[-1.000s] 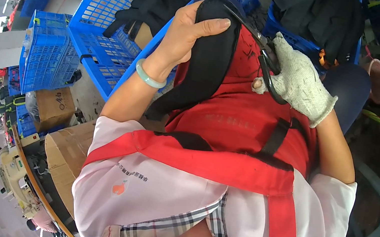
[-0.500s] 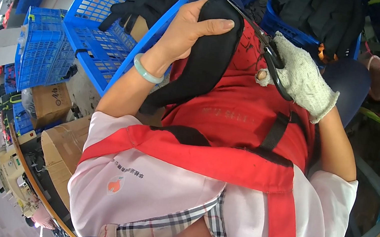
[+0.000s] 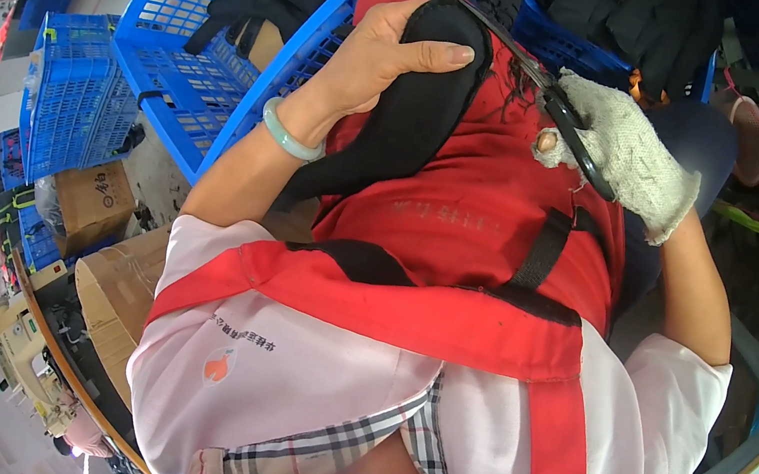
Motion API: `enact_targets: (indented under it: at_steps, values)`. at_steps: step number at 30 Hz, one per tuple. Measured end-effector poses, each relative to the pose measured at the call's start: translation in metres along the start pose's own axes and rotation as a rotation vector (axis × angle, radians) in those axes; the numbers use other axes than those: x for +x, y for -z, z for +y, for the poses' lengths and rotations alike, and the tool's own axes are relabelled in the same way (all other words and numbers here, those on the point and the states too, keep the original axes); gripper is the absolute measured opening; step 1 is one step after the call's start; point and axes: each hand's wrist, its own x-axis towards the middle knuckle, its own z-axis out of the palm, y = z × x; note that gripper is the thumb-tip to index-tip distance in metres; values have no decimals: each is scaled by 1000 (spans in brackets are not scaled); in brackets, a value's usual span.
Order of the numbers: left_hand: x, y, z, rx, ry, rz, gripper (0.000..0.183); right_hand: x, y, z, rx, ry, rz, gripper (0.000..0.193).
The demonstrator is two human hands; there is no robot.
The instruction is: Trimming excess material from curved black foam components using scissors at a factory workbench.
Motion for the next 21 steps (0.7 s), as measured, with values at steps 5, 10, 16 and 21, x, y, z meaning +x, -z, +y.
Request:
enact_targets:
  at_steps: [5, 10, 16, 21]
  values:
    - [4, -7, -4, 77, 16, -78, 20, -3, 6, 34, -40, 202, 46, 28]
    - [2, -9, -7, 122, 27, -91, 22, -12, 25, -3, -183, -42, -93, 31]
    - [5, -21, -5, 168, 58, -155, 27, -17, 43, 25, -384, 97, -69, 41]
    - [5, -21, -15, 182, 87, -183, 32, -8, 58, -29, -686, -263, -394, 73]
